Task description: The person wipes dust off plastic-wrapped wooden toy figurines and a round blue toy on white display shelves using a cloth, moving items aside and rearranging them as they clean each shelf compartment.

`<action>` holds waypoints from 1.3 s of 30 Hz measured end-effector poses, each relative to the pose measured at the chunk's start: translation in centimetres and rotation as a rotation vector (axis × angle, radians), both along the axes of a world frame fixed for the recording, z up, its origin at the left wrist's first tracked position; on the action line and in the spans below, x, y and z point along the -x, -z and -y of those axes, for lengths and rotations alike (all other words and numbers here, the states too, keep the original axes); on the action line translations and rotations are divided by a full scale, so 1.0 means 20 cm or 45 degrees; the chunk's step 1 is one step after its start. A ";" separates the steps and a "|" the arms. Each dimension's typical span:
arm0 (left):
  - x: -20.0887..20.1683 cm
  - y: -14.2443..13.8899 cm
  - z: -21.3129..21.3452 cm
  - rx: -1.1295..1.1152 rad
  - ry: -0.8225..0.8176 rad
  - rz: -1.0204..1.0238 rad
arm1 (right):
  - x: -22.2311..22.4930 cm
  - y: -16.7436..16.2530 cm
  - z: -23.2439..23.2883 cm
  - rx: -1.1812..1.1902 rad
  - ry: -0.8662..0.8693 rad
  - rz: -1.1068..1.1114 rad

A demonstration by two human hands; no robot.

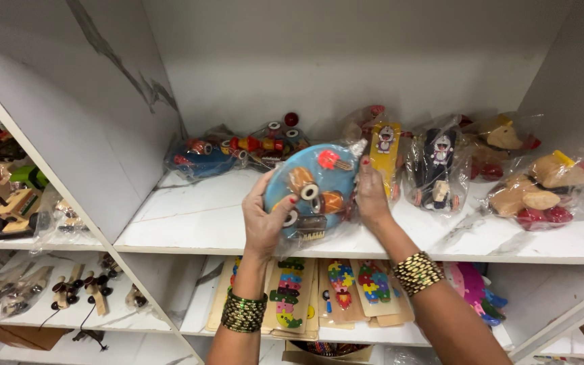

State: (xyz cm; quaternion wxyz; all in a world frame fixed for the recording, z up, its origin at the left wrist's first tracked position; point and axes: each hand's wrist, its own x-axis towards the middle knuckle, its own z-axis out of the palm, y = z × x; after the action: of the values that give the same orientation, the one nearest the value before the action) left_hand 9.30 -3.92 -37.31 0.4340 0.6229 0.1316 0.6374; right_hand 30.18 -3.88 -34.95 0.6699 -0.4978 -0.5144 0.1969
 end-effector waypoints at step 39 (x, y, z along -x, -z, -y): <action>0.01 0.08 -0.34 0.709 0.286 0.445 | -0.11 0.02 0.03 -0.046 -0.031 1.781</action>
State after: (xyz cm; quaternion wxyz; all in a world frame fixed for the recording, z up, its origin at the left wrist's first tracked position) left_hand 9.02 2.87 -38.92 0.6707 0.3728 0.1548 0.6223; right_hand 32.39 -4.45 -35.39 0.1876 -0.4905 -0.8337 -0.1709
